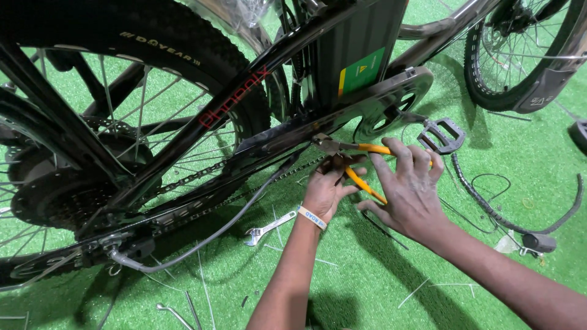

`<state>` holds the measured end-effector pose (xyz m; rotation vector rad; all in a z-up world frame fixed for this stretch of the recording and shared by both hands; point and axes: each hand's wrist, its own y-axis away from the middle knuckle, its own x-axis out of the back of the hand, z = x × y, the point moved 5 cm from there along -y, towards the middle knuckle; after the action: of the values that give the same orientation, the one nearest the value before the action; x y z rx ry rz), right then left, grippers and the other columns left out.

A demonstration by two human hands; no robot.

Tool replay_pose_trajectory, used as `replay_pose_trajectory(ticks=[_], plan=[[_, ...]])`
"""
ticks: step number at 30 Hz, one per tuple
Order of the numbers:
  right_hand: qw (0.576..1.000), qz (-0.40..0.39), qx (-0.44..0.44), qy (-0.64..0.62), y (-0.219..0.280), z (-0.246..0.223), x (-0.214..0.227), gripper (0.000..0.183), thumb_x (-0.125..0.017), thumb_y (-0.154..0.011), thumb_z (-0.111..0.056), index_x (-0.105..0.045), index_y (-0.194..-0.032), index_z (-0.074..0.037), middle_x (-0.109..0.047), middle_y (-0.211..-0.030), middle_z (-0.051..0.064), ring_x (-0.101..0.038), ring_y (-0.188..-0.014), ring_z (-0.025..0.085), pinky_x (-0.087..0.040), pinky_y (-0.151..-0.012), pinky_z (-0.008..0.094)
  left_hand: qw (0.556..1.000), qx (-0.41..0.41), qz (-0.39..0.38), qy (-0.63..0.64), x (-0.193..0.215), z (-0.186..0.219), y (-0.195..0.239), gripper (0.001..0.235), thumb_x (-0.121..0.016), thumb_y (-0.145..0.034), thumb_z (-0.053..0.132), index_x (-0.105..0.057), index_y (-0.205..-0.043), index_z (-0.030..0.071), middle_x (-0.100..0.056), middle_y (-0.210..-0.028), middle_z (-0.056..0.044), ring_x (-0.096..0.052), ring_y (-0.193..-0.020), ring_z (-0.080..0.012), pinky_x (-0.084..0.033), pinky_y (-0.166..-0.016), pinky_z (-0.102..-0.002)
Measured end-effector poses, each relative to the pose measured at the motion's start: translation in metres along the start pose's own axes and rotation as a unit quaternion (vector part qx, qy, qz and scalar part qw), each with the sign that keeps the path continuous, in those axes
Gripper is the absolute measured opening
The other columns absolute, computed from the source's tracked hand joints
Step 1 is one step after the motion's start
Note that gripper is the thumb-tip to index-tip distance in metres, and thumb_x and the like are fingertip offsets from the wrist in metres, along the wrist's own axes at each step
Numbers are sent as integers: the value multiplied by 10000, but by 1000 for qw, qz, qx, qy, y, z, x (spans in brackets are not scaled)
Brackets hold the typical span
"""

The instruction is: The person works on the rear wheel and chain of an electric bicycle. They use a wrench to tighten the axle nuts and then use pliers to adjust and secure the chain near the rear cassette.

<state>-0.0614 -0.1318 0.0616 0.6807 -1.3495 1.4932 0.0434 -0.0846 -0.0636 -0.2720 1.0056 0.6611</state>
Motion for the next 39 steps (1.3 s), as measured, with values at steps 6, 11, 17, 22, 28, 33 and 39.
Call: replay_pose_trajectory(ticks=[6, 11, 17, 22, 28, 33, 39], plan=[[999, -28, -20, 15, -3, 1, 0, 917, -857, -472, -318, -472, -1278, -110, -316, -1403, 153, -284, -1113, 355, -160, -935, 561, 999, -4, -29, 38, 0, -9, -7, 148, -452, -993, 42, -585, -1047, 75, -662, -1148, -195, -673, -983, -339, -570, -773, -567], [999, -19, -6, 25, -7, 2, 3, 817, -806, -528, -344, -485, -1238, -98, -333, -1377, 180, -288, -1100, 359, -152, -932, 539, 998, -5, -26, 63, 2, -12, -9, 145, -469, -980, 22, -601, -964, 80, -669, -1135, -206, -697, -920, -313, -598, -722, -547], [998, 17, 23, 62, -11, 0, 11, 685, -677, -669, -569, -535, -1155, -108, -355, -1408, 187, -267, -1167, 339, -113, -997, 507, 997, -10, -42, 57, -4, -7, -7, 171, -444, -996, 34, -594, -949, 102, -664, -1135, -225, -695, -904, -290, -589, -746, -553], [997, 9, 22, 73, -15, 6, 11, 664, -773, -572, -382, -530, -1134, -125, -392, -1329, 160, -318, -1119, 327, -167, -938, 499, 998, -23, -38, 55, -5, -10, -9, 187, -436, -995, 26, -607, -950, 85, -667, -1108, -239, -696, -874, -274, -591, -747, -555], [997, 7, 37, 62, -18, 16, 9, 626, -744, -527, -321, -517, -1082, -142, -480, -1239, 115, -439, -996, 297, -237, -845, 465, 993, -37, -21, 106, -12, -12, -8, 157, -459, -987, 22, -599, -946, 82, -661, -1113, -252, -698, -860, -280, -613, -717, -520], [996, 28, 44, 74, -21, 13, 18, 489, -716, -621, -322, -499, -1014, -127, -535, -1157, 85, -473, -884, 268, -306, -794, 432, 991, -57, 6, 121, -19, -12, -4, 105, -497, -969, 46, -598, -957, 75, -661, -1109, -241, -683, -887, -279, -596, -770, -535], [990, -13, 34, 139, -15, 29, -6, 485, -759, -493, -315, -514, -886, -171, -569, -1072, 8, -543, -805, 233, -387, -629, 377, 987, -68, 65, 127, -25, -25, -1, 113, -555, -959, 118, -620, -1037, 68, -643, -1189, -216, -671, -985, -298, -582, -823, -541]])
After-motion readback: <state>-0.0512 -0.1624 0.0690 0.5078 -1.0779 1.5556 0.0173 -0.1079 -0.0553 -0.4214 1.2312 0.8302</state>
